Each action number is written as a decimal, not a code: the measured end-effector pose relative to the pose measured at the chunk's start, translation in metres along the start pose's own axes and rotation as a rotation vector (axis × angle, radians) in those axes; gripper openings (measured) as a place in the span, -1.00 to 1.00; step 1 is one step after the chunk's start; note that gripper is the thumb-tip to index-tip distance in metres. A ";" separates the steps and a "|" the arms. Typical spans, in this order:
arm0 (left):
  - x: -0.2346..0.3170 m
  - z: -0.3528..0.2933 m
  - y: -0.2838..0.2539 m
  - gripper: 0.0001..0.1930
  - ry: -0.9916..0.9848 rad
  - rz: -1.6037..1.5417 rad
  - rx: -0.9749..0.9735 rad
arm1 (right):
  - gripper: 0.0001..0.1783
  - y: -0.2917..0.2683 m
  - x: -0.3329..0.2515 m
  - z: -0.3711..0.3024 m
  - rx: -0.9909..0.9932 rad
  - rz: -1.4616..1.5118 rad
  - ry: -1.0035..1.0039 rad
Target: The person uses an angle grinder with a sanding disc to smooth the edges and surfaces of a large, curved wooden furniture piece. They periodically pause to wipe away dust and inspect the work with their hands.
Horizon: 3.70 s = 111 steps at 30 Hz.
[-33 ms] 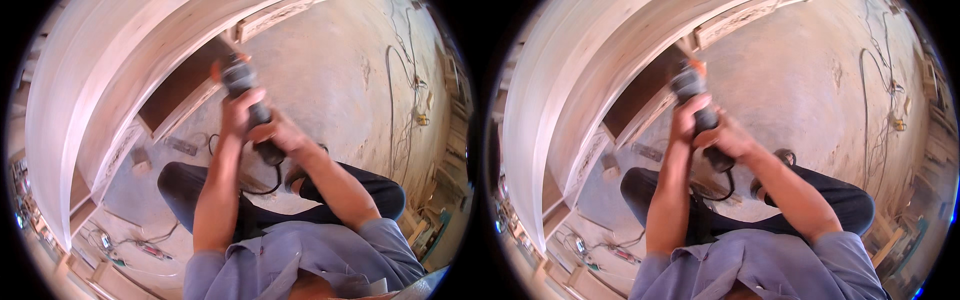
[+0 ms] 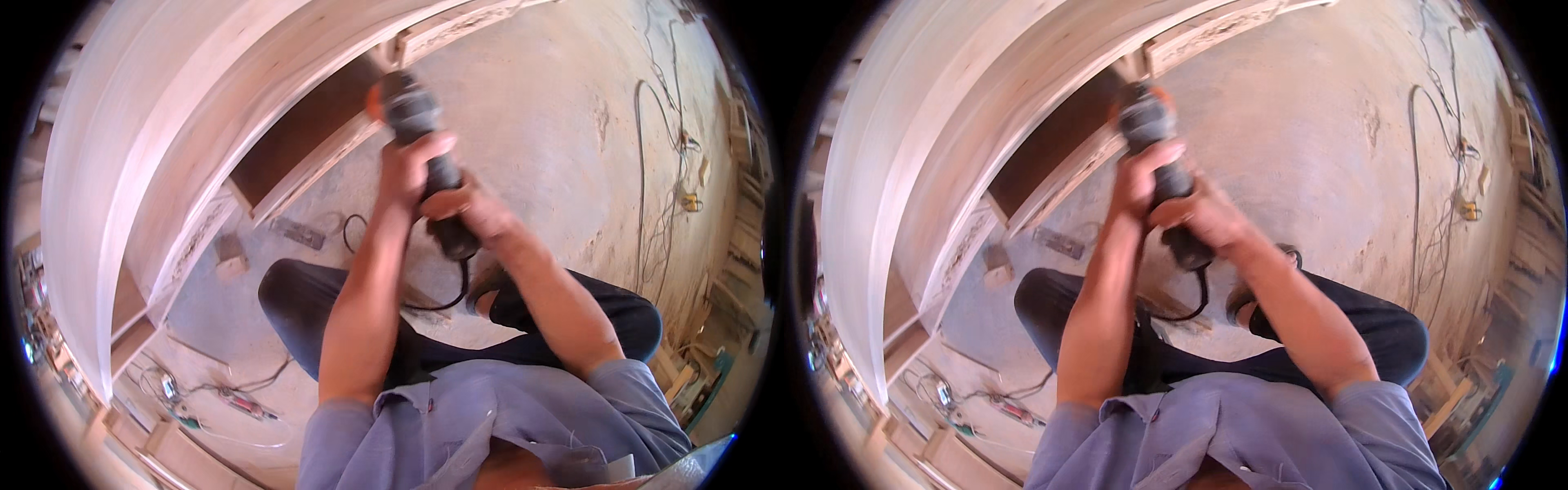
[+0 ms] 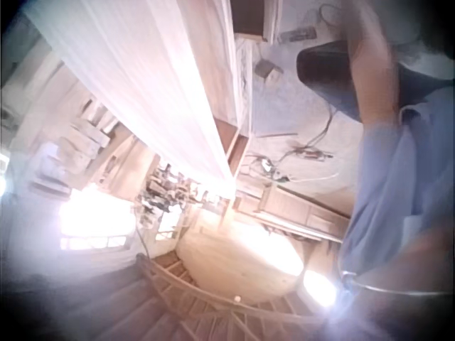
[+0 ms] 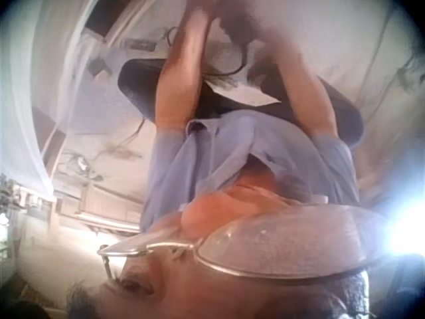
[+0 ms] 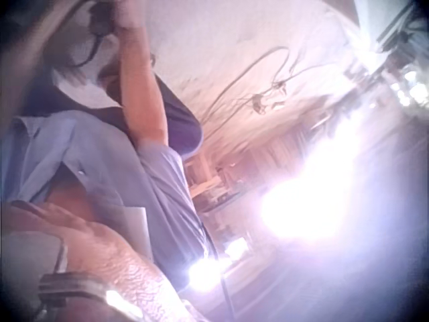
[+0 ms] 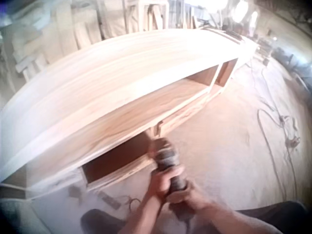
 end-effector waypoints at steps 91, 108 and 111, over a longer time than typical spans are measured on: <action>0.048 0.072 -0.123 -0.58 0.659 -0.705 0.124 | -0.50 -0.072 0.125 0.039 0.127 0.546 -0.363; 0.051 0.066 -0.128 -0.29 0.537 -0.843 0.080 | -0.69 -0.111 0.016 -0.051 0.384 0.184 -0.252; 0.054 0.064 -0.125 -0.30 0.547 -0.818 0.116 | -0.74 -0.124 -0.019 -0.077 0.382 0.139 -0.205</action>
Point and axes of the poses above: each hand's wrist, its own z-axis towards the middle knuckle, its own y-axis out of the palm, x = y × z, the point moved 1 cm from there along z, towards the middle knuckle, and after that the axes turned 15 degrees about -z, right-handed, at the moved point
